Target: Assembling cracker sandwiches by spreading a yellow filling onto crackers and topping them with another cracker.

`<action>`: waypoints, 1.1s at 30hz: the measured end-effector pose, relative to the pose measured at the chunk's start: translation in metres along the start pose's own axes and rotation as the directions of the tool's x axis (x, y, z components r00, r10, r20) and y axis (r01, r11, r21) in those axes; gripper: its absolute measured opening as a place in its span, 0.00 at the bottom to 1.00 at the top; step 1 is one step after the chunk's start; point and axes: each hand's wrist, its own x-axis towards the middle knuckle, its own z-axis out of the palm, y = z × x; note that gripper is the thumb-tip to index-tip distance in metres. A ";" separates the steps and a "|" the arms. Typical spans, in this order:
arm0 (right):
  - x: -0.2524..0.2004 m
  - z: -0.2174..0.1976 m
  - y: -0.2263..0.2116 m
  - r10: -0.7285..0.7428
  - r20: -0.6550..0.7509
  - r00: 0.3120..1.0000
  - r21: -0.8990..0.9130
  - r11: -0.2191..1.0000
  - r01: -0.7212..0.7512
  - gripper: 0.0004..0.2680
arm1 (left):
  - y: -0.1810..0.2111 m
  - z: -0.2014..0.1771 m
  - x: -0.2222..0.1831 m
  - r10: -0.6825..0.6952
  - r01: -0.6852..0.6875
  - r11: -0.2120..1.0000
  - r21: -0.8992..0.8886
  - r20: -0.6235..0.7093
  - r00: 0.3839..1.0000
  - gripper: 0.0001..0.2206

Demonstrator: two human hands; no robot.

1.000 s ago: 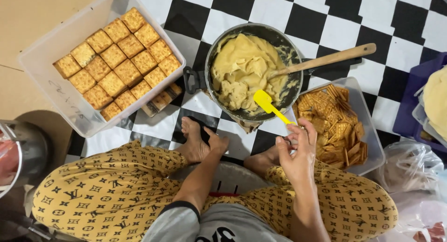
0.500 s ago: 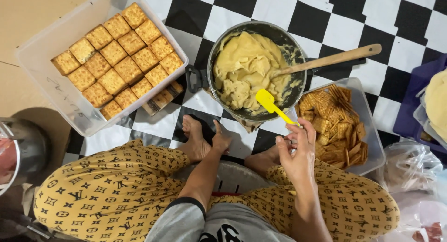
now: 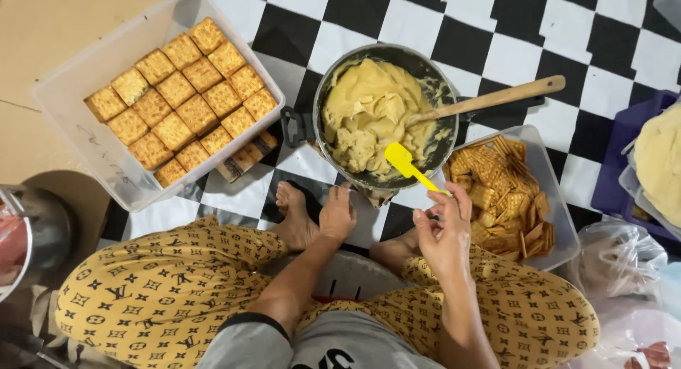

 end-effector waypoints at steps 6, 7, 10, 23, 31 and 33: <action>-0.005 -0.004 0.001 0.002 -0.002 1.000 0.002 1.000 -0.001 0.13 | -0.056 0.074 0.036 0.370 -0.257 0.801 0.541 -0.109 0.922 0.23; -0.005 -0.006 0.000 0.005 -0.006 1.000 0.000 1.000 -0.005 0.13 | -0.048 0.071 0.042 0.373 -0.262 0.801 0.539 -0.106 0.922 0.23; -0.005 -0.007 -0.005 0.004 -0.001 1.000 -0.017 1.000 -0.004 0.12 | -0.023 0.051 0.055 -0.070 -0.028 0.976 0.217 0.430 0.900 0.24; -0.008 -0.008 -0.010 -0.003 -0.011 1.000 -0.047 0.999 0.002 0.13 | -0.025 0.052 0.047 0.295 -0.298 0.908 0.294 0.055 0.954 0.07; -0.011 -0.011 -0.012 0.042 0.000 0.999 -0.043 0.998 -0.042 0.14 | -0.067 0.110 0.021 0.480 -0.596 0.630 0.497 0.354 0.803 0.33; -0.012 -0.011 -0.008 0.037 -0.023 0.999 -0.029 0.999 -0.038 0.13 | -0.099 0.215 0.052 0.342 -0.625 0.562 0.542 0.535 0.772 0.39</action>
